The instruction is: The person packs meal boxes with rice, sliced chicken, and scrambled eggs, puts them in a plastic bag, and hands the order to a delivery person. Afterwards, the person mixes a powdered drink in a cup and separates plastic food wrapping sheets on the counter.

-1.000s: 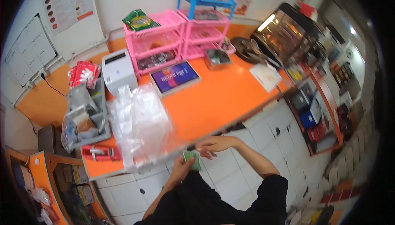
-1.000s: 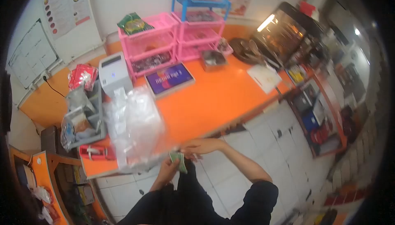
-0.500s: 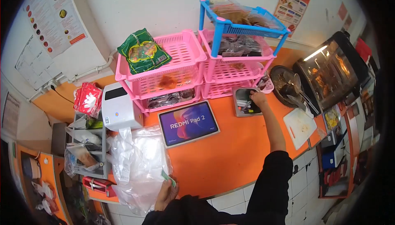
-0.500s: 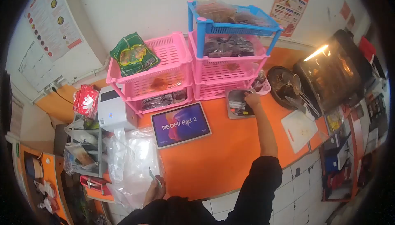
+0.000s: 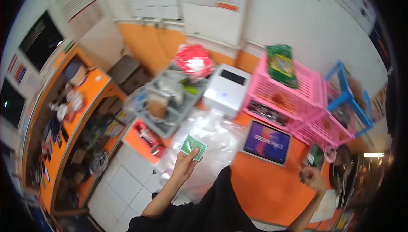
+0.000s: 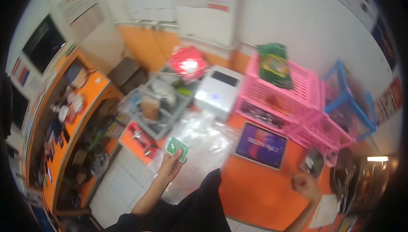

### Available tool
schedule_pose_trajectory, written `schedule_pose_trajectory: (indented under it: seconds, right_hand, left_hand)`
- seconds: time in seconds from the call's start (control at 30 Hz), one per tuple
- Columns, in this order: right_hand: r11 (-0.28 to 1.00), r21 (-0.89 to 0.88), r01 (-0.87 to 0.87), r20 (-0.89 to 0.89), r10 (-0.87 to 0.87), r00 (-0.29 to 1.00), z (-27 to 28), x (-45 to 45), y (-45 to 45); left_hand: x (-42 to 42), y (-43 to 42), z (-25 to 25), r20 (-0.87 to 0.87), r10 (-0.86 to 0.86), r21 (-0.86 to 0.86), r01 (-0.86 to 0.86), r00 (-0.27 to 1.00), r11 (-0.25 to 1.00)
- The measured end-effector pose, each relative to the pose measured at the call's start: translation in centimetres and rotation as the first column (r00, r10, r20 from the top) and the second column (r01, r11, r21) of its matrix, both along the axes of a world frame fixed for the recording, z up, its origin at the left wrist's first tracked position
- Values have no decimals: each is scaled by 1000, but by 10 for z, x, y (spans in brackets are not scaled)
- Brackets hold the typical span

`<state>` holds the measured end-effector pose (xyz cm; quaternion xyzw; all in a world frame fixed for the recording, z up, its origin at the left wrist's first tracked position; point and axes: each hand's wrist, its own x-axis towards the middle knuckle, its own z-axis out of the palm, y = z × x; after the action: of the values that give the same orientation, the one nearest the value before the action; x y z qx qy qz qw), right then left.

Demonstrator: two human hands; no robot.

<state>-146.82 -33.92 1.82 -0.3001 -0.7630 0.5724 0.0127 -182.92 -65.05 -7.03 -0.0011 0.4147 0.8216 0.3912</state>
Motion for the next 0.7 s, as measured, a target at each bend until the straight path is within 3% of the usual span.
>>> schedule_pose_trajectory:
  seconds: [0.03, 0.1, 0.13, 0.2, 0.23, 0.37, 0.4, 0.53, 0.63, 0.7]
  right_hand:
    - [997, -1, -74, 25, 74, 997, 17, -53, -50]
    - [953, -279, -117, -13, 119, 993, -8, -136, -120]
    - [905, -222, -363, -41, 363, 931, -24, -184, -149]
    - [784, 48, -619, -48, 621, 782, -46, -281, -223]
    - [687, 249, -683, 30, 699, 714, -38, -324, -266]
    - [702, 161, -693, -9, 703, 711, -76, -453, -401]
    - [692, 214, -690, -136, 720, 680, -83, -477, -427]
    - [673, 16, -740, -92, 738, 669, -67, -559, -507]
    - [768, -201, -608, -264, 555, 789, -86, -593, -537]
    - [765, -135, -630, -190, 604, 774, -85, -621, -537]
  left_hand:
    - [-13, -17, 2, -54, 36, -34, -38, 998, 999]
    - [-40, -56, 5, -166, 178, -42, -188, 970, 981]
    - [-55, -78, 8, -191, 231, -30, -240, 954, 970]
    - [-89, -124, 10, -190, 334, 2, -340, 923, 940]
    - [-106, -152, 6, -225, 343, -11, -355, 912, 935]
    - [-185, -278, -4, -405, 357, -122, -437, 842, 891]
    - [-199, -305, 0, -410, 366, -130, -451, 835, 883]
    - [-265, -394, 11, -431, 382, -148, -482, 817, 864]
    - [-316, -425, 2, -416, 306, -173, -405, 856, 898]
    - [-351, -431, -1, -382, 223, -184, -310, 897, 933]
